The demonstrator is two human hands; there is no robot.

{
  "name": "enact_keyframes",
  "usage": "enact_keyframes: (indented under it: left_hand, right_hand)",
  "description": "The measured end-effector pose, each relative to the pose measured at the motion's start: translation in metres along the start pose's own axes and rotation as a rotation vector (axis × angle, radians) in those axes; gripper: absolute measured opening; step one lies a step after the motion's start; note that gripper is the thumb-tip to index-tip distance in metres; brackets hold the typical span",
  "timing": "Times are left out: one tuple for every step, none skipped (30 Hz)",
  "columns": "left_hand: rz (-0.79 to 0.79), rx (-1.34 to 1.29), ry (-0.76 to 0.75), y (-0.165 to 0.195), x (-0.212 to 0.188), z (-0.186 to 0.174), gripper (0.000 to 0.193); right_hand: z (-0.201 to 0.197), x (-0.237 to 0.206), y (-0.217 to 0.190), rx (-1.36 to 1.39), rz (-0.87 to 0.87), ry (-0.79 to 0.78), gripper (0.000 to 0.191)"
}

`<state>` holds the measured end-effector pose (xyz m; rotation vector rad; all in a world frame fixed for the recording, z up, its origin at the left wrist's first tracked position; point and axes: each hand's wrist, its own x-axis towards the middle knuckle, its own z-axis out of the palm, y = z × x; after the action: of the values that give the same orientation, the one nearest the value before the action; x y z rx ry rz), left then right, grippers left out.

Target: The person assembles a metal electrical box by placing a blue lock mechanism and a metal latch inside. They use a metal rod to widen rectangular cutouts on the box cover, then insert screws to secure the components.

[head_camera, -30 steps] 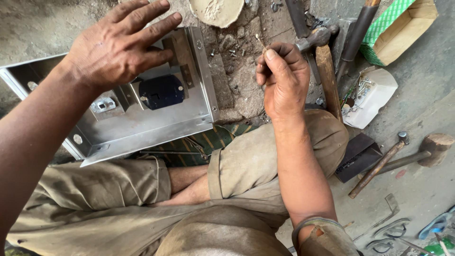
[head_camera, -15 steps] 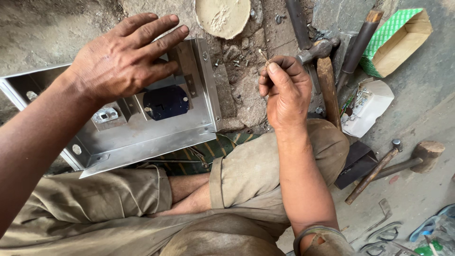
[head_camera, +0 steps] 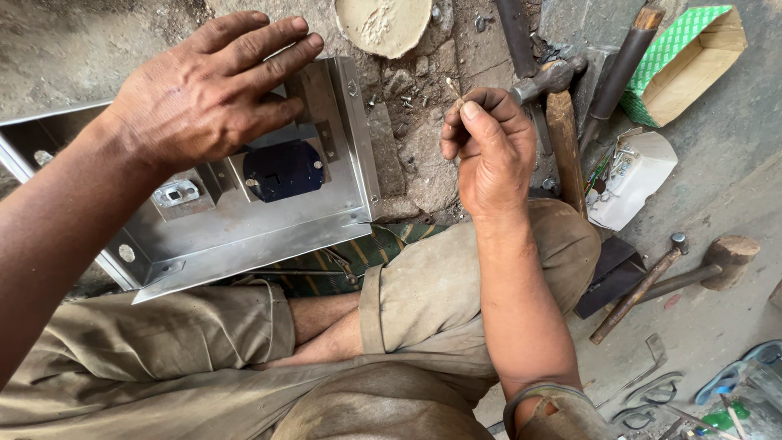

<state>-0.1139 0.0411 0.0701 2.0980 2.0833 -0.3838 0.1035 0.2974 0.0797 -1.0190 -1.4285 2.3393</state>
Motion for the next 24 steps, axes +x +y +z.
enact_keyframes:
  left_hand:
    - [-0.002,-0.010,0.010,-0.0001,-0.0002,-0.0004,0.043]
    - [-0.003,-0.022,0.021,-0.0002,-0.0003,-0.0007,0.044]
    - [-0.004,-0.034,0.032,-0.0001,-0.0004,-0.0008,0.044]
    - [-0.001,-0.025,0.033,-0.0002,-0.0002,-0.0008,0.045]
    - [0.000,-0.017,0.035,-0.0002,-0.0002,-0.0006,0.046]
    - [0.002,-0.010,0.037,-0.0002,0.0000,-0.0003,0.047]
    - [0.009,0.002,0.036,-0.0004,-0.0001,0.0003,0.047]
    - [0.014,0.014,0.034,-0.0006,-0.0002,0.0009,0.047]
    - [0.021,0.027,0.033,-0.0008,-0.0003,0.0016,0.047]
    - [0.017,0.023,0.030,-0.0005,-0.0003,0.0023,0.046]
    - [0.013,0.021,0.027,-0.0003,-0.0004,0.0030,0.046]
    - [0.008,0.020,0.023,-0.0002,-0.0007,0.0036,0.046]
    - [0.009,0.004,0.036,-0.0005,-0.0010,0.0042,0.045]
    - [0.011,-0.015,0.049,-0.0007,-0.0013,0.0048,0.044]
    - [0.014,-0.033,0.062,-0.0005,-0.0017,0.0052,0.043]
    - [0.012,-0.020,0.066,-0.0004,-0.0018,0.0054,0.044]
    - [0.009,-0.004,0.072,-0.0003,-0.0017,0.0058,0.044]
    - [0.007,0.011,0.077,-0.0003,-0.0018,0.0058,0.045]
    - [0.008,0.005,0.085,0.0000,-0.0020,0.0059,0.044]
    - [0.010,-0.001,0.092,0.0000,-0.0021,0.0058,0.044]
    - [0.009,-0.005,0.099,-0.0001,-0.0023,0.0057,0.043]
    - [0.005,0.002,0.102,-0.0001,-0.0025,0.0056,0.042]
    - [0.002,0.008,0.106,0.0002,-0.0025,0.0054,0.042]
    - [-0.001,0.013,0.109,0.0005,-0.0027,0.0052,0.041]
  right_hand:
    - [0.0003,-0.0001,-0.0002,0.007,0.004,-0.006,0.005]
    - [0.0005,-0.0004,-0.0003,0.002,0.000,-0.005,0.004]
    - [0.0007,-0.0007,-0.0004,-0.004,-0.003,-0.005,0.003]
    - [0.0008,-0.0010,-0.0005,-0.008,-0.007,-0.007,0.003]
    - [0.0009,-0.0013,-0.0004,-0.007,-0.029,-0.027,0.004]
    - [0.0008,-0.0015,-0.0003,-0.007,-0.050,-0.046,0.005]
    - [0.0007,-0.0018,0.0000,-0.008,-0.071,-0.065,0.008]
    - [0.0006,-0.0017,0.0004,-0.004,-0.080,-0.078,0.008]
    - [0.0005,-0.0016,0.0010,0.001,-0.090,-0.090,0.008]
    - [0.0005,-0.0014,0.0015,0.005,-0.099,-0.102,0.008]
    - [0.0005,-0.0012,0.0023,-0.006,-0.105,-0.113,0.009]
    - [0.0006,-0.0008,0.0029,-0.016,-0.112,-0.126,0.009]
    - [0.0007,-0.0005,0.0034,-0.026,-0.119,-0.139,0.009]
    - [0.0009,-0.0002,0.0039,-0.024,-0.121,-0.144,0.010]
    - [0.0010,-0.0002,0.0043,-0.022,-0.122,-0.149,0.011]
    - [0.0012,0.0000,0.0048,-0.017,-0.125,-0.155,0.011]
    - [0.0012,0.0002,0.0051,-0.019,-0.128,-0.157,0.012]
    - [0.0014,0.0004,0.0055,-0.021,-0.130,-0.159,0.012]
    - [0.0013,0.0004,0.0059,-0.024,-0.130,-0.159,0.012]
    - [0.0013,0.0005,0.0065,-0.028,-0.131,-0.157,0.012]
    - [0.0014,0.0010,0.0072,-0.030,-0.133,-0.157,0.012]
    - [0.0013,0.0014,0.0080,-0.033,-0.135,-0.158,0.012]
    - [0.0012,0.0018,0.0086,-0.032,-0.146,-0.171,0.012]
    - [0.0010,0.0022,0.0093,-0.032,-0.155,-0.184,0.012]
